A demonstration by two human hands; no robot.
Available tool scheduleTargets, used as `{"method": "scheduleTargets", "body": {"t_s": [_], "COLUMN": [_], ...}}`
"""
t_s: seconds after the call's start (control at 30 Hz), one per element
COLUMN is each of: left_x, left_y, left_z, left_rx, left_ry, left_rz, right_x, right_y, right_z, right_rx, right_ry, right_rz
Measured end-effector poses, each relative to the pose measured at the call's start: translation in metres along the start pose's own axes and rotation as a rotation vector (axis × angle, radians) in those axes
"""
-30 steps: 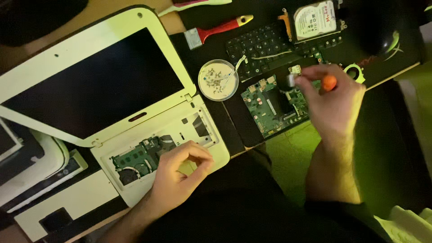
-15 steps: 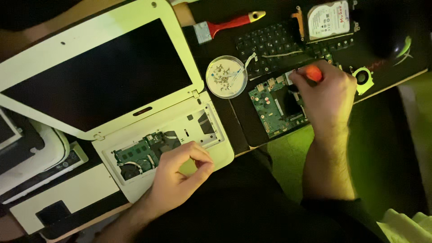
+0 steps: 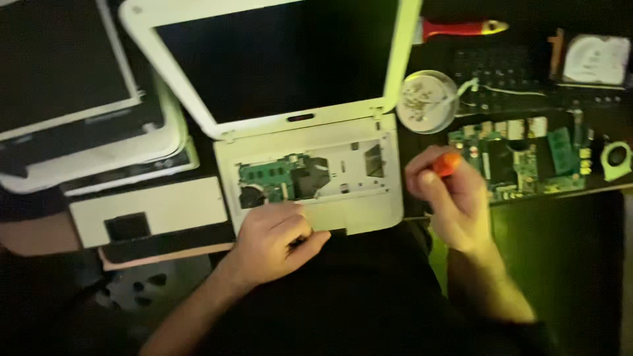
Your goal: The person uses a red screwdriver to remove screws from the internal components of a white laptop. They carefully detach and lift out a hard drive, placing it on the table, then proceed to unscrew and remove a small circuit board from the laptop chassis.
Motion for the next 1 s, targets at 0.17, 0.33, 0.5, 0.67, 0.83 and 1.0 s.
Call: {"method": "scheduleTargets", "body": {"t_s": [0.17,0.33,0.5,0.67,0.83,1.0], "left_x": [0.024,0.033,0.056,0.034,0.046,0.063], "left_y": [0.029,0.03,0.029,0.049,0.042,0.045], "left_z": [0.018,0.034,0.056,0.033,0.044,0.064], "left_rx": [-0.214,-0.348,-0.513,-0.376,-0.288,-0.048], "left_ry": [-0.104,-0.189,-0.064,0.099,0.13,0.233], "left_rz": [-0.146,-0.259,-0.309,-0.248,-0.19,-0.196], "right_x": [-0.018,-0.027,-0.038,-0.033,-0.023,-0.018], "right_y": [-0.065,-0.091,-0.114,-0.112,-0.107,-0.111], "right_z": [0.028,0.008,0.005,-0.001,-0.009,0.003], "right_rx": [-0.093,-0.009,-0.097,-0.046,-0.05,-0.237], "right_ry": [0.154,0.228,0.238,0.246,0.213,0.2], "right_rz": [0.109,0.129,0.155,0.174,0.098,-0.269]}}
Point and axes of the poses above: each hand's wrist, its own x-axis away from the middle knuckle, its own y-axis out of the back of the hand, z = x × y, the point moved 2 cm from there along -x, towards the middle knuckle, and after that the axes turned 11 degrees about -z, right-handed, at the moved point
